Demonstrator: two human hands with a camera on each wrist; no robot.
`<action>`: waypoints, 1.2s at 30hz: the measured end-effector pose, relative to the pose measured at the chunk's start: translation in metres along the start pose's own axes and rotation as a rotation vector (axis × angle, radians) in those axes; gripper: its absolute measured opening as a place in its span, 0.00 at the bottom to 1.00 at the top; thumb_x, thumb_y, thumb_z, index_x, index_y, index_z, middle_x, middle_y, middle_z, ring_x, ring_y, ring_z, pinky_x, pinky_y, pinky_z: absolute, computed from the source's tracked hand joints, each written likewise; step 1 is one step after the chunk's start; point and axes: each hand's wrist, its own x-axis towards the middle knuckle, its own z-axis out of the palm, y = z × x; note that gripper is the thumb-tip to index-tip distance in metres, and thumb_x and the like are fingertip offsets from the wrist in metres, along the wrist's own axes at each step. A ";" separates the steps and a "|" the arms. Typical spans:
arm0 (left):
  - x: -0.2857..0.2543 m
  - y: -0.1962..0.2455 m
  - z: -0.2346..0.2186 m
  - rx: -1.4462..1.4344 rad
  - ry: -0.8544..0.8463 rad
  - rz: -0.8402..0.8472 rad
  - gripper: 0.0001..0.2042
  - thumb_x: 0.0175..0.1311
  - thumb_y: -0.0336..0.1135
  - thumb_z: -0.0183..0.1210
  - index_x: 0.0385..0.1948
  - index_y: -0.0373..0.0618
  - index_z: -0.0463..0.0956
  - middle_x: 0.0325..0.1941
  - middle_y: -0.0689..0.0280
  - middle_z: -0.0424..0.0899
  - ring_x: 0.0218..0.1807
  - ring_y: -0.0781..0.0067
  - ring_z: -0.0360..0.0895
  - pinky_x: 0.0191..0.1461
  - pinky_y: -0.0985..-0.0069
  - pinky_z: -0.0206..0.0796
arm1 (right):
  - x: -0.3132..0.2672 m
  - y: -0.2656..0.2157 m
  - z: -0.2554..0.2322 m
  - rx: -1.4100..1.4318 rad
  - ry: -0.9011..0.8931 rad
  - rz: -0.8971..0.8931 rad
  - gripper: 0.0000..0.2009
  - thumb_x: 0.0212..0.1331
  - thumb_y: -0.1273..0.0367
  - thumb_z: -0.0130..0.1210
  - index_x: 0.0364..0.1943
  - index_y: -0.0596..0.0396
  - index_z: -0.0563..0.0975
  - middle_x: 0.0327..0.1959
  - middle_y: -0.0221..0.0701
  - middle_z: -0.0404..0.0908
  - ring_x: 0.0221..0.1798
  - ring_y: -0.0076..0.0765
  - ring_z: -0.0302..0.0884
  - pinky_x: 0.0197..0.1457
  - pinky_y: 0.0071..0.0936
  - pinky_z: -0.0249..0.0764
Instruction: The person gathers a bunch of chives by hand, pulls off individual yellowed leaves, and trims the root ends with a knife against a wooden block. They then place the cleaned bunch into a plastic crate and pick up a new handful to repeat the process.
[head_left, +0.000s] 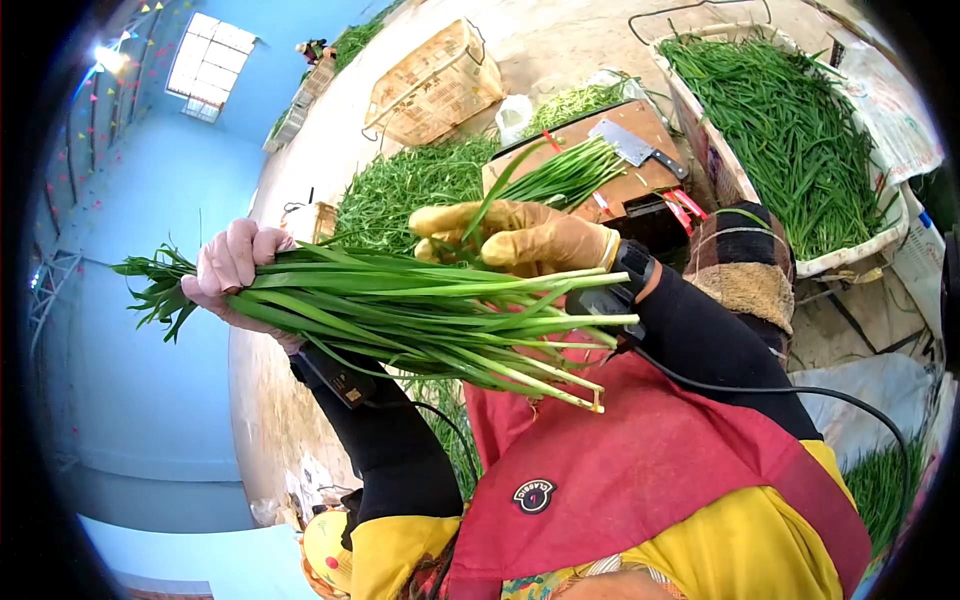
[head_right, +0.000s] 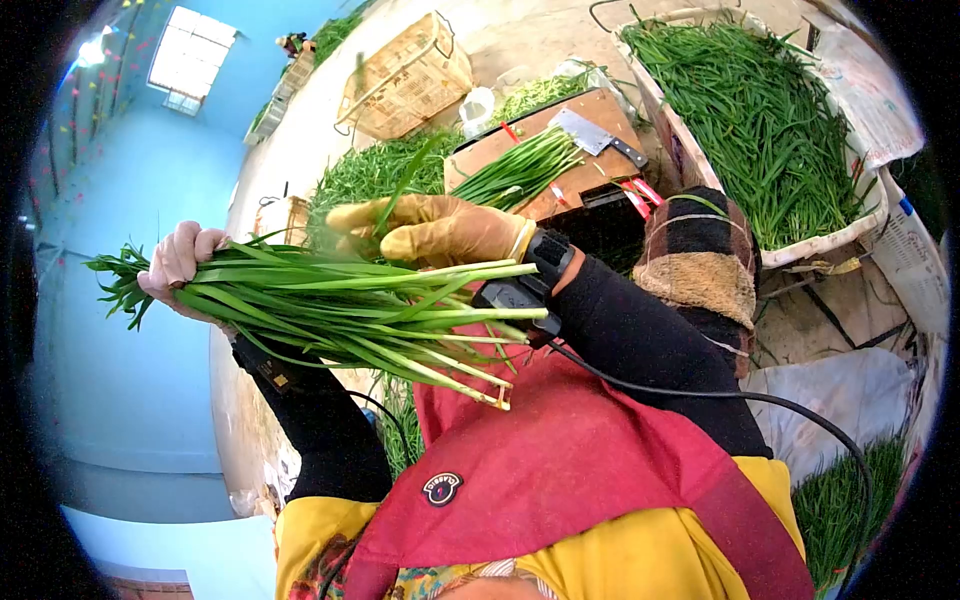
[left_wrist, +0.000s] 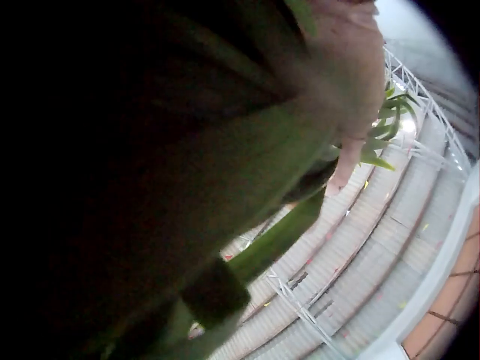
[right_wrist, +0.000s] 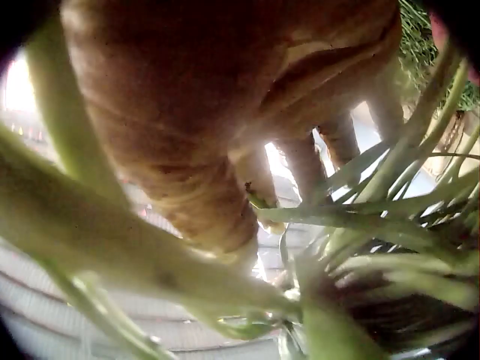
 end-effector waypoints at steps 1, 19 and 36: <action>-0.001 0.000 -0.001 0.019 0.005 -0.009 0.20 0.66 0.42 0.52 0.10 0.56 0.59 0.15 0.78 0.60 0.24 0.84 0.56 0.27 0.82 0.45 | 0.003 0.003 -0.005 -0.193 0.008 0.022 0.16 0.61 0.69 0.55 0.52 0.61 0.75 0.51 0.37 0.79 0.54 0.31 0.75 0.59 0.27 0.68; -0.020 0.057 -0.070 0.489 0.509 0.132 0.14 0.65 0.48 0.55 0.32 0.46 0.78 0.24 0.67 0.70 0.30 0.72 0.65 0.34 0.74 0.62 | -0.118 0.000 -0.111 -0.671 0.512 0.539 0.17 0.60 0.60 0.55 0.48 0.56 0.77 0.15 0.21 0.68 0.14 0.19 0.59 0.17 0.18 0.53; 0.007 0.029 -0.068 0.939 0.964 0.312 0.21 0.68 0.50 0.46 0.39 0.38 0.78 0.33 0.65 0.74 0.36 0.69 0.72 0.44 0.66 0.68 | -0.058 0.012 -0.069 -0.879 0.419 -0.145 0.33 0.53 0.72 0.61 0.65 0.56 0.62 0.59 0.31 0.69 0.56 0.26 0.66 0.60 0.24 0.64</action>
